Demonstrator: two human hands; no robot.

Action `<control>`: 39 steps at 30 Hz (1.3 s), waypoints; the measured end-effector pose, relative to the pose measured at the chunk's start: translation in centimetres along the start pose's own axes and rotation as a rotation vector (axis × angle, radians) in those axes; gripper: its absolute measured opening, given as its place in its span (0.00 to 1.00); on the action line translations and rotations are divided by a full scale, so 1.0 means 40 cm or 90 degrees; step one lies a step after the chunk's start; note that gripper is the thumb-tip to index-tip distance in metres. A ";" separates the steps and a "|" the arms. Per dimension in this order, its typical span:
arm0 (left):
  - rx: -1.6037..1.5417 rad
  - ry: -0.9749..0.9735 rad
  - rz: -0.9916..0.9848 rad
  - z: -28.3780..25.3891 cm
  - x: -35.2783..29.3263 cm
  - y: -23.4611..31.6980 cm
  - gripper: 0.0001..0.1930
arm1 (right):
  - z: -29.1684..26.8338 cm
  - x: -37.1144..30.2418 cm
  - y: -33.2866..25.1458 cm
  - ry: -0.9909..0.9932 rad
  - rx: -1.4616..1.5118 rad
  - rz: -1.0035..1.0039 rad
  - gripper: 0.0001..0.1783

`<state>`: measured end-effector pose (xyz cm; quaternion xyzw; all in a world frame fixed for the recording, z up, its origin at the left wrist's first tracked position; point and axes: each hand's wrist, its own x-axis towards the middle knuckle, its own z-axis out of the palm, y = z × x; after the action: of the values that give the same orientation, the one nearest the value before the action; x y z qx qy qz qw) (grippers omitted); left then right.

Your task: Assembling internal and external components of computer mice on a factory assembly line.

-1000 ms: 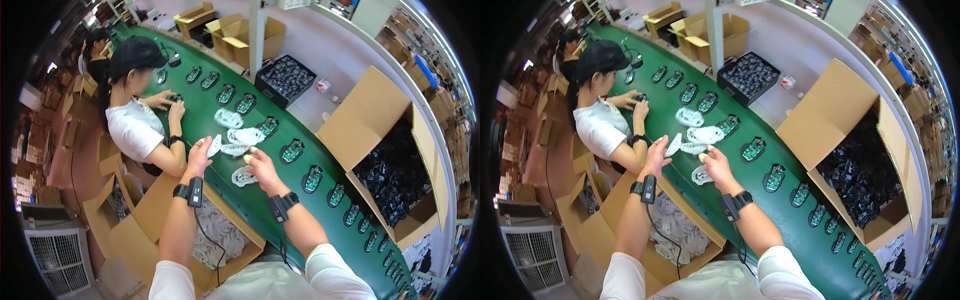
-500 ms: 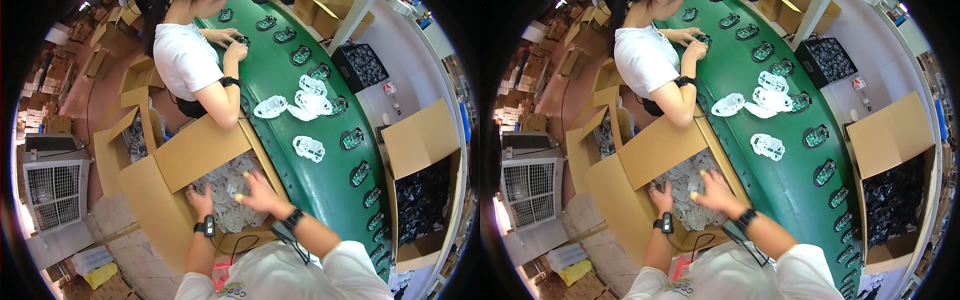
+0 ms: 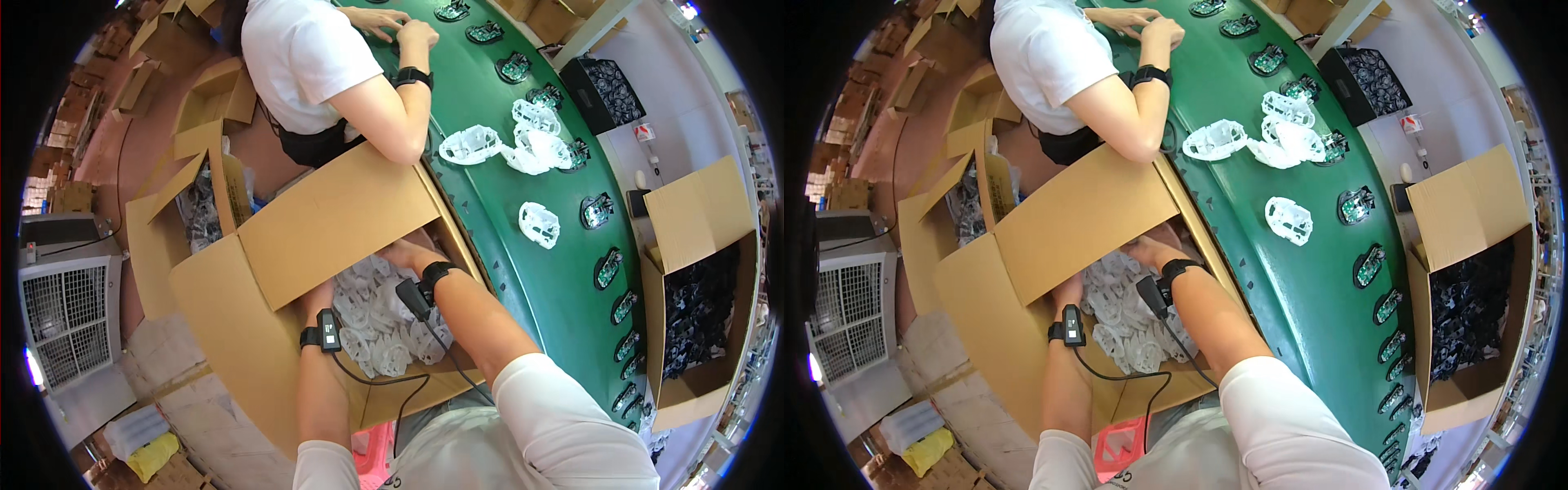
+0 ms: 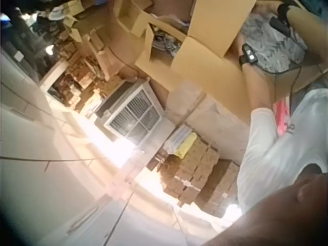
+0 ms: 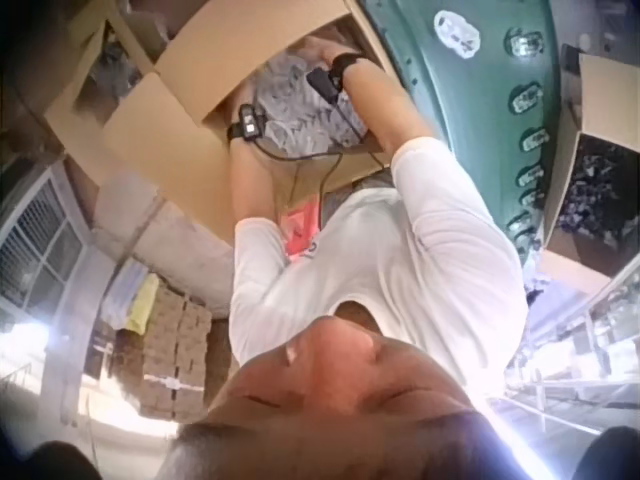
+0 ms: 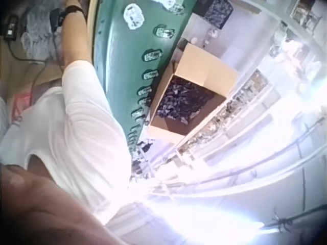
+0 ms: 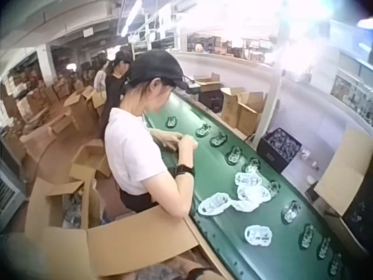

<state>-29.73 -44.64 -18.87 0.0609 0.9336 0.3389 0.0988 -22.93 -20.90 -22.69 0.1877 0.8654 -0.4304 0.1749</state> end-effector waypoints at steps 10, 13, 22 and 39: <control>-0.317 0.048 -0.235 -0.138 -0.023 -0.234 0.29 | 0.126 -0.106 -0.347 -0.007 -0.104 -0.023 0.48; -0.422 0.052 -0.242 -0.153 -0.083 -0.162 0.34 | 0.122 -0.144 -0.314 -0.003 -0.065 -0.039 0.51; -0.585 0.108 -0.324 -0.294 -0.373 -0.033 0.40 | 0.163 -0.414 -0.420 0.156 0.154 -0.049 0.40; -0.645 -0.134 0.124 -0.458 -0.343 0.474 0.43 | -0.279 -0.723 -0.534 0.481 0.100 -0.268 0.34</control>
<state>-19.63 -44.04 9.08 0.1258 0.6278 0.7474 0.1775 -9.56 -28.83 11.57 0.1641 0.8526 -0.4222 -0.2605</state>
